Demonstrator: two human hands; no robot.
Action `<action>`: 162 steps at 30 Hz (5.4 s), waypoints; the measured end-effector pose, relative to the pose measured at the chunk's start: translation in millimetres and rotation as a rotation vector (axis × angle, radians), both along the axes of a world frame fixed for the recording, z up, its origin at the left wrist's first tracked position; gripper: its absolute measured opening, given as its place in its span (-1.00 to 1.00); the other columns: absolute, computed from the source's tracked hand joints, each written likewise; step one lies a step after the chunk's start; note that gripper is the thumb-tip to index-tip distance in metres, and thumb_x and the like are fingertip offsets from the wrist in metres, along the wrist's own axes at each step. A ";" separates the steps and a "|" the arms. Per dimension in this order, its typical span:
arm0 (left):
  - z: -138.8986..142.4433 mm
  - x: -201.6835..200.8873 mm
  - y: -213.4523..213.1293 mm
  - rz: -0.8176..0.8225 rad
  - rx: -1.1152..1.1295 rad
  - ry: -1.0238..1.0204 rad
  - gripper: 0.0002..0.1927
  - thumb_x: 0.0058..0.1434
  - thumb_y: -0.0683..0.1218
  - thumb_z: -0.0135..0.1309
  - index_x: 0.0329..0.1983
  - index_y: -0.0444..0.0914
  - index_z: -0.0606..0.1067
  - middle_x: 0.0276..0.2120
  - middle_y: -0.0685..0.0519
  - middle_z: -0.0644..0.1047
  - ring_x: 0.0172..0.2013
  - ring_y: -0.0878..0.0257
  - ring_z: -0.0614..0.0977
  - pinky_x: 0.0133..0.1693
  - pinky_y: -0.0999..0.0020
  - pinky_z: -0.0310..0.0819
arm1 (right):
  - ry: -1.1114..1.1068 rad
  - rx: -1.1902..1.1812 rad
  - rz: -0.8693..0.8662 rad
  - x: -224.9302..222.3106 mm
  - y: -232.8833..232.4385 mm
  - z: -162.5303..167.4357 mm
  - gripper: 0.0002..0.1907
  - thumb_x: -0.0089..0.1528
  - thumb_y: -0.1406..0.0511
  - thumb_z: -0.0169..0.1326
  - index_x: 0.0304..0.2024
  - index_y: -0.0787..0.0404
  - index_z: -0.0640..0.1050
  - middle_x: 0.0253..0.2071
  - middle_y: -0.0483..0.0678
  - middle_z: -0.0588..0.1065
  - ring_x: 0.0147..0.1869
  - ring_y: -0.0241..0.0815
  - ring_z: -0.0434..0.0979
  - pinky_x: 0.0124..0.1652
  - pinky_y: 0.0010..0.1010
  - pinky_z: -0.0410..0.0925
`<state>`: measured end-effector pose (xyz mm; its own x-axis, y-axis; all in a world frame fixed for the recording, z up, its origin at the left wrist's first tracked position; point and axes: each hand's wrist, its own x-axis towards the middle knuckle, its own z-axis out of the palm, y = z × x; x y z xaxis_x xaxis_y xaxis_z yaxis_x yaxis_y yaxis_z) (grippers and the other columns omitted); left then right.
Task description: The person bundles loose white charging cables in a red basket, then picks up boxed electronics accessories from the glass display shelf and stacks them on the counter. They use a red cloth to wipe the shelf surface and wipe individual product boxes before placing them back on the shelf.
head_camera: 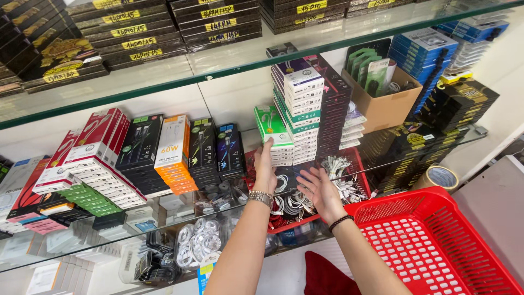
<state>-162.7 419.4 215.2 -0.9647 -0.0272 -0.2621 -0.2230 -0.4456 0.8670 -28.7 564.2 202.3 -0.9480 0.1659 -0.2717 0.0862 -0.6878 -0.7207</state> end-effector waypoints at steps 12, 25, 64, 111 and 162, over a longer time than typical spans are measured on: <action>12.9 87.3 -52.6 -0.117 0.003 -0.061 -0.21 0.09 0.22 0.07 0.39 -0.12 0.29 0.12 0.00 0.52 0.07 0.15 0.54 0.00 0.14 0.38 | 0.025 0.373 -0.005 0.2 -17.1 11.7 -0.22 0.35 -0.08 -0.11 0.43 0.32 0.25 0.27 0.27 0.44 0.24 0.11 0.49 0.10 -0.16 0.39; -36.0 197.1 -142.5 -0.315 -0.652 0.299 -0.39 0.43 0.19 -0.05 0.38 -0.28 0.39 0.36 -0.16 0.46 0.37 0.10 0.43 0.36 0.25 0.20 | 0.122 0.343 0.428 93.7 -39.6 0.3 -0.01 0.16 0.15 0.17 0.55 0.08 0.00 0.48 -0.01 0.20 0.47 -0.18 0.24 0.27 -0.37 0.21; 21.8 60.0 -2.9 -0.162 -0.240 0.290 -0.24 0.35 0.32 -0.19 0.44 -0.24 0.22 0.39 -0.07 0.34 0.26 0.15 0.42 0.19 0.23 0.32 | 0.196 0.657 -0.206 -41.4 44.7 39.8 -0.57 0.43 0.25 -0.22 0.24 0.34 0.43 0.20 0.08 0.51 0.25 -0.13 0.49 0.16 -0.29 0.36; 160.7 51.8 -49.6 -0.587 -0.192 0.075 0.22 -0.01 0.72 -0.46 0.56 -0.09 0.08 0.43 -0.18 0.25 0.32 -0.16 0.32 0.20 -0.40 0.12 | -0.028 0.261 0.345 -46.0 -1.3 199.8 0.00 0.18 -0.36 -0.28 0.49 0.03 0.03 0.45 0.30 0.23 0.26 0.23 0.42 0.17 0.14 0.26; -79.4 254.5 -213.6 -0.309 -0.237 -0.549 -0.02 -0.07 0.41 0.16 0.43 0.03 0.27 0.12 0.12 0.54 0.02 0.23 0.61 0.06 0.11 0.52 | -0.449 0.318 0.624 153.5 -60.0 -142.2 -0.03 0.09 -0.21 0.04 0.50 -0.14 0.14 0.44 -0.12 0.29 0.49 -0.11 0.22 0.38 -0.12 0.08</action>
<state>91.8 205.8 135.8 -0.6660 0.1118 -0.7376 -0.7460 -0.1016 0.6582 124.7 504.2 60.1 -0.7040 -0.2218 -0.6747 0.7098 -0.1872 -0.6790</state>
